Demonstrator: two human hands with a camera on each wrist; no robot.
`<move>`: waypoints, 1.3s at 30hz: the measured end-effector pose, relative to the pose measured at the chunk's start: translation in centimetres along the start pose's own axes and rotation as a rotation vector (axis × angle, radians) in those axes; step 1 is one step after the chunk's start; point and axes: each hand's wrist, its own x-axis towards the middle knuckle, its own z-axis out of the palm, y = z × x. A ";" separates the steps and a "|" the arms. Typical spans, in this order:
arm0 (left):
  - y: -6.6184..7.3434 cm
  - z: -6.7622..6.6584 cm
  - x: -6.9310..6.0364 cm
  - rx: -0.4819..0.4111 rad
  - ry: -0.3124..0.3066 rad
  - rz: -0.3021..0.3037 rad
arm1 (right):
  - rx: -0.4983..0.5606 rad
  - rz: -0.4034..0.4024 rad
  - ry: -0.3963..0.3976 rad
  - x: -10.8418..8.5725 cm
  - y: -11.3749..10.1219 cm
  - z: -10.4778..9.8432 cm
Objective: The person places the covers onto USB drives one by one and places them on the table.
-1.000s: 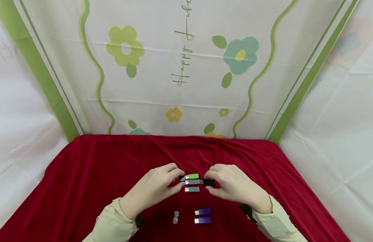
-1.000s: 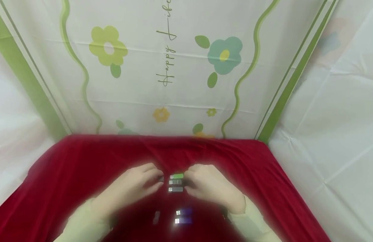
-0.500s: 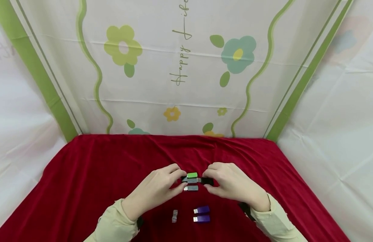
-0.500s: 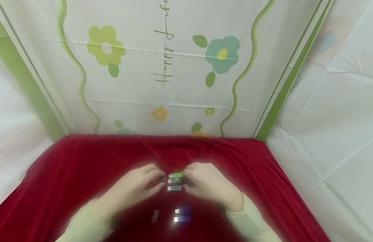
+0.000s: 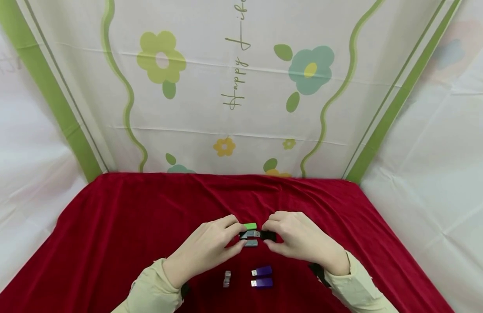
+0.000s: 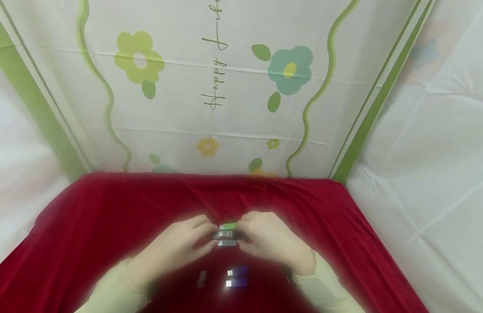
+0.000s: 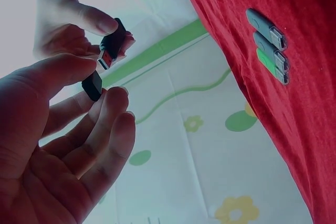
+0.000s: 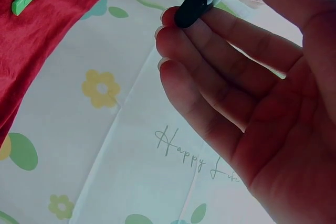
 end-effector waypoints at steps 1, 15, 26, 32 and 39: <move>0.0 0.0 0.0 0.005 0.002 0.000 | -0.001 -0.001 0.000 0.0 0.0 0.0; -0.1 0.4 -0.2 0.016 -0.017 -0.012 | 0.001 -0.015 0.004 0.2 -0.3 0.1; 0.2 0.5 -0.2 -0.009 -0.019 -0.009 | 0.004 -0.019 -0.003 0.2 -0.6 0.4; 0.5 0.5 0.0 -0.015 -0.032 -0.001 | 0.004 -0.025 -0.003 0.2 -0.8 0.3; 0.5 0.6 -0.1 -0.005 -0.039 0.008 | 0.008 -0.029 -0.008 0.2 -1.0 0.5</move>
